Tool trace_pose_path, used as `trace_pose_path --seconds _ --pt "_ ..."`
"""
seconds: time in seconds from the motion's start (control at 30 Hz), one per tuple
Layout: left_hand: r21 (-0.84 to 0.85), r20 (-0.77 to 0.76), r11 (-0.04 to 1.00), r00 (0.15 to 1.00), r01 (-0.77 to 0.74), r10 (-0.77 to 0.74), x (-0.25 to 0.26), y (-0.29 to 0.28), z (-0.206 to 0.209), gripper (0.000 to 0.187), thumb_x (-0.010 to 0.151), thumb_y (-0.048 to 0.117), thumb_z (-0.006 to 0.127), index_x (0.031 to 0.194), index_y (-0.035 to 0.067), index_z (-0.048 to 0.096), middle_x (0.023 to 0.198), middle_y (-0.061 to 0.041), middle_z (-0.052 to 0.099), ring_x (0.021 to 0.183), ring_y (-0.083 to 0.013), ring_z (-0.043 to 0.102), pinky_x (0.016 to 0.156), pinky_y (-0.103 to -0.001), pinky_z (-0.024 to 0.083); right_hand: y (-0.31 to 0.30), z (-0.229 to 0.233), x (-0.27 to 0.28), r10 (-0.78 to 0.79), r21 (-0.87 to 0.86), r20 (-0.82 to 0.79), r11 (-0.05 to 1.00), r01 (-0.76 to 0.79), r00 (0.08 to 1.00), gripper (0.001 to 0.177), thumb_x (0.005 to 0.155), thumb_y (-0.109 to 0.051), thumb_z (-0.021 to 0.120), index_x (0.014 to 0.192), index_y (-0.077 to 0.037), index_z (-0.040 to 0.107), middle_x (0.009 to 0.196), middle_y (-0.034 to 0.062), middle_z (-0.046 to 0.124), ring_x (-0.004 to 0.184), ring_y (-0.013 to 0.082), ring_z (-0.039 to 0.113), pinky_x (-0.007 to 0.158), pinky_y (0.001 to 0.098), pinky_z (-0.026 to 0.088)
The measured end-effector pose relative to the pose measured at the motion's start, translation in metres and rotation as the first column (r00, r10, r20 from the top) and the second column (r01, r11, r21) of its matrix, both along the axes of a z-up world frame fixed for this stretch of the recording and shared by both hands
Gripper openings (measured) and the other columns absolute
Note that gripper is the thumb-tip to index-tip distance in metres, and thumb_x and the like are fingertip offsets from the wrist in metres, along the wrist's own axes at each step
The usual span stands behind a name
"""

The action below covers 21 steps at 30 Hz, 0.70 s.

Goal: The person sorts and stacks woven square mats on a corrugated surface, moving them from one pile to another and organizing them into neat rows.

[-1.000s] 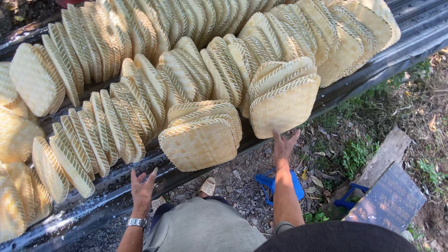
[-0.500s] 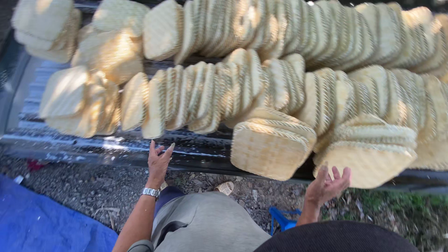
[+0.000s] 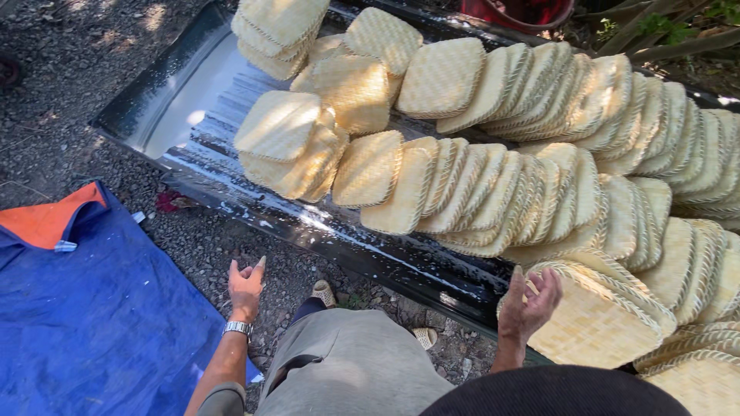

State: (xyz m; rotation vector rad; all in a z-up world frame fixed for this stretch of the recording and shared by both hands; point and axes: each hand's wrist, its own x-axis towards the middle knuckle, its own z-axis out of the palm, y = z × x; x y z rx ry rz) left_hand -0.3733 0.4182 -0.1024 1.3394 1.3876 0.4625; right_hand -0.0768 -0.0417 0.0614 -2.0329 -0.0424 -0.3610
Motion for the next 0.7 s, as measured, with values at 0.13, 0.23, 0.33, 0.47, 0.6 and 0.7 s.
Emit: trace_pose_path --seconds 0.13,0.23,0.33,0.47,0.6,0.7 --pt "0.074 -0.135 0.997 0.991 -0.012 0.022 -0.046 0.038 -0.019 0.103 0.084 0.040 0.085 0.159 -0.007 0.032 0.106 -0.011 0.066 0.087 -0.0153 0.059 0.073 -0.029 0.050 0.071 0.000 -0.012 0.173 -0.049 -0.109 0.982 -0.180 0.979 0.059 0.097 -0.034 0.073 0.138 0.005 0.055 0.137 0.0221 0.052 0.113 0.0268 0.065 0.086 0.0354 0.063" --pt "0.106 -0.231 0.994 0.973 0.013 0.012 -0.065 0.051 -0.024 0.099 0.085 0.043 0.083 0.157 -0.006 0.035 0.106 -0.008 0.068 0.087 -0.0138 0.061 0.075 -0.029 0.049 0.107 -0.009 -0.019 0.228 -0.225 -0.259 0.931 -0.288 0.939 0.057 0.095 -0.038 0.072 0.135 0.000 0.059 0.123 0.0190 0.067 0.101 0.0235 0.072 0.079 0.0338 0.063" --pt "-0.032 -0.140 0.995 0.986 -0.096 0.091 -0.067 0.046 -0.029 0.100 0.082 0.043 0.079 0.157 -0.005 0.034 0.105 -0.011 0.070 0.084 -0.0174 0.060 0.071 -0.034 0.050 0.138 -0.033 -0.009 0.381 -0.318 -0.254 0.835 -0.449 0.889 0.058 0.090 -0.040 0.073 0.129 0.001 0.062 0.119 0.0224 0.068 0.093 0.0246 0.074 0.073 0.0346 0.063" --pt "-0.007 -0.221 0.999 0.974 0.046 -0.046 -0.038 0.035 -0.023 0.092 0.087 0.048 0.080 0.151 -0.007 0.044 0.110 -0.010 0.072 0.093 -0.0163 0.064 0.081 -0.030 0.051 0.163 -0.083 0.018 0.302 -0.400 -0.448 0.774 -0.491 0.841 0.065 0.086 -0.044 0.075 0.127 0.003 0.059 0.110 0.0249 0.069 0.091 0.0343 0.072 0.081 0.0439 0.056" --pt "0.049 -0.083 0.968 0.967 0.247 -0.243 0.037 0.029 0.006 0.088 0.086 0.046 0.081 0.147 -0.007 0.049 0.117 -0.011 0.070 0.100 -0.0145 0.065 0.087 -0.027 0.050 0.183 -0.142 0.042 0.255 -0.404 -0.448 0.797 -0.449 0.857 0.068 0.084 -0.047 0.078 0.123 0.005 0.057 0.104 0.0271 0.070 0.096 0.0408 0.069 0.086 0.0476 0.054" --pt "-0.128 0.012 0.887 0.895 0.444 -0.447 0.109 0.020 0.035 0.087 0.084 0.047 0.073 0.151 0.000 0.043 0.117 -0.014 0.071 0.093 -0.0210 0.068 0.081 -0.036 0.053 0.192 -0.165 0.043 0.184 -0.338 -0.408 0.879 -0.336 0.894 0.071 0.080 -0.045 0.081 0.121 0.007 0.054 0.104 0.0290 0.069 0.097 0.0424 0.068 0.088 0.0487 0.053"
